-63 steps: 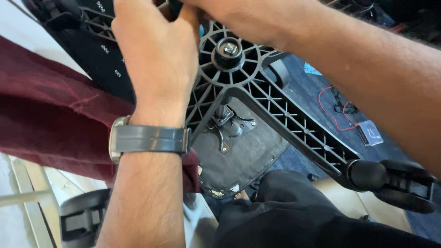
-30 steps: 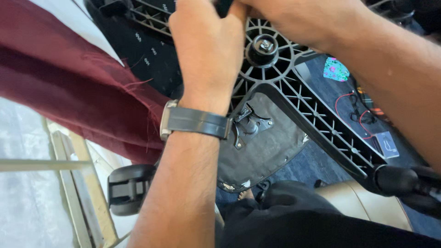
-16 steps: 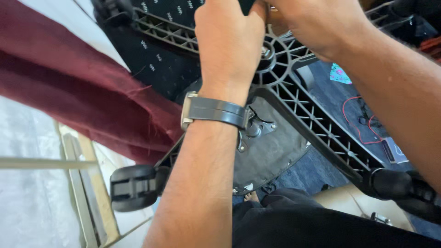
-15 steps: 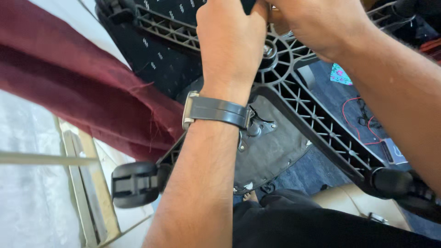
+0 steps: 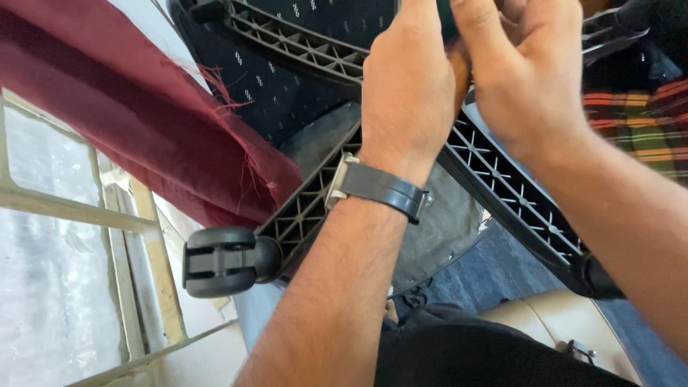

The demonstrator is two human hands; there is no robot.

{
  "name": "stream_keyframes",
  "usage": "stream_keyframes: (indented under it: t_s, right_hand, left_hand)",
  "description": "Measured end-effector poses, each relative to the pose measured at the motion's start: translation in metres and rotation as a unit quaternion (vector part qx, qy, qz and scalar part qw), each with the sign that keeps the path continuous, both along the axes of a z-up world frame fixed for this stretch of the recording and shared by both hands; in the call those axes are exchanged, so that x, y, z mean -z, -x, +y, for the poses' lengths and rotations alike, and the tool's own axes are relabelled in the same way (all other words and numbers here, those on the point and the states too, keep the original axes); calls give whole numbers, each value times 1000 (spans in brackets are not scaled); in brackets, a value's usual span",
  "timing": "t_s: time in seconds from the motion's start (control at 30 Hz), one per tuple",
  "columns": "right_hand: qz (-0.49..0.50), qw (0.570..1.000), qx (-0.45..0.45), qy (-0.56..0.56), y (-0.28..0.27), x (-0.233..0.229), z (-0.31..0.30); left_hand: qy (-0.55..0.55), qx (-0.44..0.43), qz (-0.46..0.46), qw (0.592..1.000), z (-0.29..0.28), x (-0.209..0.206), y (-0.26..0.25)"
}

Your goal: The person uses a screwdriver to tighten a screw on the central column of an overturned office chair base. The chair remains upside down on a protective mat while the person works on the central mechanism.

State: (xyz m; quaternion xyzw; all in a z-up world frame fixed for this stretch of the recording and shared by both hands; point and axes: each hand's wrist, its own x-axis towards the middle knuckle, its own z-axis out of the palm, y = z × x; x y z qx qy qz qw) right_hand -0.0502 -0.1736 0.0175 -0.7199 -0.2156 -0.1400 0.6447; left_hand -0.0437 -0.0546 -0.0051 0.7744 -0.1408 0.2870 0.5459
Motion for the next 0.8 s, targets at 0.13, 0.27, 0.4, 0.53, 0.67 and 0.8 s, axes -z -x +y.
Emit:
stream_keyframes:
  t_s: [0.13, 0.27, 0.4, 0.53, 0.67, 0.8]
  right_hand:
    - [-73, 997, 25, -11, 10, 1, 17]
    - [-39, 997, 65, 13, 26, 4, 26]
    - [-92, 991, 77, 55, 25, 6, 29]
    - [-111, 989, 76, 62, 24, 8, 27]
    - [-100, 989, 85, 65, 24, 12, 25]
    - [-101, 990, 84, 56, 25, 9, 24]
  left_hand:
    - [-3, 12, 1, 1000, 5, 1, 17]
    - [10, -6, 15, 1000, 10, 3, 28]
    - [22, -4, 13, 1000, 13, 4, 27]
    - [13, -21, 6, 1000, 10, 5, 26]
    - [28, -20, 1, 999, 4, 16, 28]
    - [31, -18, 12, 999, -2, 14, 30]
